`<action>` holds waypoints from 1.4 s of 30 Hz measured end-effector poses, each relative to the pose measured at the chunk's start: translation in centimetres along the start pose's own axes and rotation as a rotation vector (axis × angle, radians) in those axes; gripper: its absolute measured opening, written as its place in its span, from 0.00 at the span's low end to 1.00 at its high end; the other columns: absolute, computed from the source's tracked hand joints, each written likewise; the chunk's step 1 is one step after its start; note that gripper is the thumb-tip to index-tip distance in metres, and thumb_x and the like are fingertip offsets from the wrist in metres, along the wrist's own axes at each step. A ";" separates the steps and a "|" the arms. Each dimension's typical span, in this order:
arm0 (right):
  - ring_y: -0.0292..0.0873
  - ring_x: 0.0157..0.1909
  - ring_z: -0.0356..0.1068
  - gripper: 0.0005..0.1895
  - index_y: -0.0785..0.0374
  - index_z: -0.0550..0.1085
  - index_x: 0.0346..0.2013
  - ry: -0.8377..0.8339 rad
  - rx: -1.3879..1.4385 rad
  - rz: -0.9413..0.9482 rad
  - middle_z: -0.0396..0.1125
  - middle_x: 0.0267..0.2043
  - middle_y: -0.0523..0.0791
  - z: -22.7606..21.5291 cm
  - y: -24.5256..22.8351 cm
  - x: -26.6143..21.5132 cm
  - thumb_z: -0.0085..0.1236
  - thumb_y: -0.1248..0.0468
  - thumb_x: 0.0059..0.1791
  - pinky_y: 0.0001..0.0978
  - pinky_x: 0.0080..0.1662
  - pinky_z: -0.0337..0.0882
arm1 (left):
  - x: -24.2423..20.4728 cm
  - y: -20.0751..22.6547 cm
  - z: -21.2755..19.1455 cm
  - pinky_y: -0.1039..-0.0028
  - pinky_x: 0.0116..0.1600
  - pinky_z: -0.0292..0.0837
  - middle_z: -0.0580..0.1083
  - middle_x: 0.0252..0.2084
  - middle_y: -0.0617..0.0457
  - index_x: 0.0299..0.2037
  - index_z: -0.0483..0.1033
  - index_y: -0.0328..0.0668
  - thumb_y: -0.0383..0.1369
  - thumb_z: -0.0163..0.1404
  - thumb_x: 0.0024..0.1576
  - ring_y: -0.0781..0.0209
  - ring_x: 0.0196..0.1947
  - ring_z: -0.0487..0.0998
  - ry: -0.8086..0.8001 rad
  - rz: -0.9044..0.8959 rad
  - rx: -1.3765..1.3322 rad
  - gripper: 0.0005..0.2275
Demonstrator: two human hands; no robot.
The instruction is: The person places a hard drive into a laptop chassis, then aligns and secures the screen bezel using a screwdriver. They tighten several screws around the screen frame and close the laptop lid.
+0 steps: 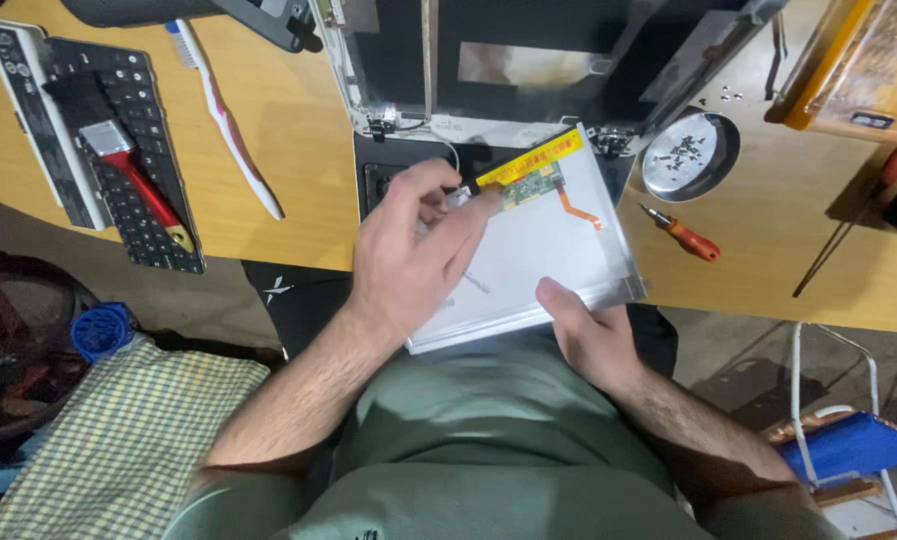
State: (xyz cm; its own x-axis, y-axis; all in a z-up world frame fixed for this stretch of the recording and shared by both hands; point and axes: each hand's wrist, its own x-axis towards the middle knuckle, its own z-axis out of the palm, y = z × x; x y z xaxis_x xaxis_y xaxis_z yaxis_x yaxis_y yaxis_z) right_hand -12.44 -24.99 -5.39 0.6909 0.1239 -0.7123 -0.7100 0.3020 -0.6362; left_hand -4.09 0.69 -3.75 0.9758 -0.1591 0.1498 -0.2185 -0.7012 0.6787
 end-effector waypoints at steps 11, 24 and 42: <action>0.53 0.83 0.67 0.39 0.66 0.59 0.91 -0.144 0.146 -0.072 0.67 0.86 0.53 1.5 0.0 0.6 0.57 0.74 0.64 0.70 0.84 0.68 | -2.2 0.2 -0.4 0.43 0.74 0.76 0.73 0.78 0.42 0.88 0.69 0.49 0.48 0.54 0.81 0.41 0.69 0.81 -0.171 0.183 0.252 0.28; 0.42 0.77 0.70 0.39 0.64 0.58 0.93 -0.191 0.081 -0.050 0.66 0.87 0.46 2.5 -0.2 0.2 0.60 0.68 0.67 0.59 0.79 0.75 | -5.3 -0.1 0.1 0.34 0.84 0.57 0.64 0.86 0.50 0.89 0.67 0.50 0.71 0.41 0.75 0.43 0.80 0.67 -0.302 0.151 0.276 0.42; 0.41 0.62 0.78 0.30 0.67 0.70 0.84 -0.163 0.021 -0.075 0.75 0.71 0.49 4.1 -1.3 -1.3 0.61 0.70 0.66 0.51 0.67 0.87 | -5.4 0.6 -2.6 0.35 0.91 0.52 0.61 0.95 0.46 0.93 0.59 0.51 0.75 0.45 0.69 0.41 0.90 0.63 -0.522 0.092 0.084 0.49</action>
State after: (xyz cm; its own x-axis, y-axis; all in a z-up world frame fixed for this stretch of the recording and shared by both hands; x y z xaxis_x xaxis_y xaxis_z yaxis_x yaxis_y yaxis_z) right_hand -11.89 -21.69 -2.40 0.7560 0.2511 -0.6046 -0.6538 0.3358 -0.6781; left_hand -9.47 2.91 -2.28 0.8262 -0.5316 -0.1863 -0.3232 -0.7182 0.6162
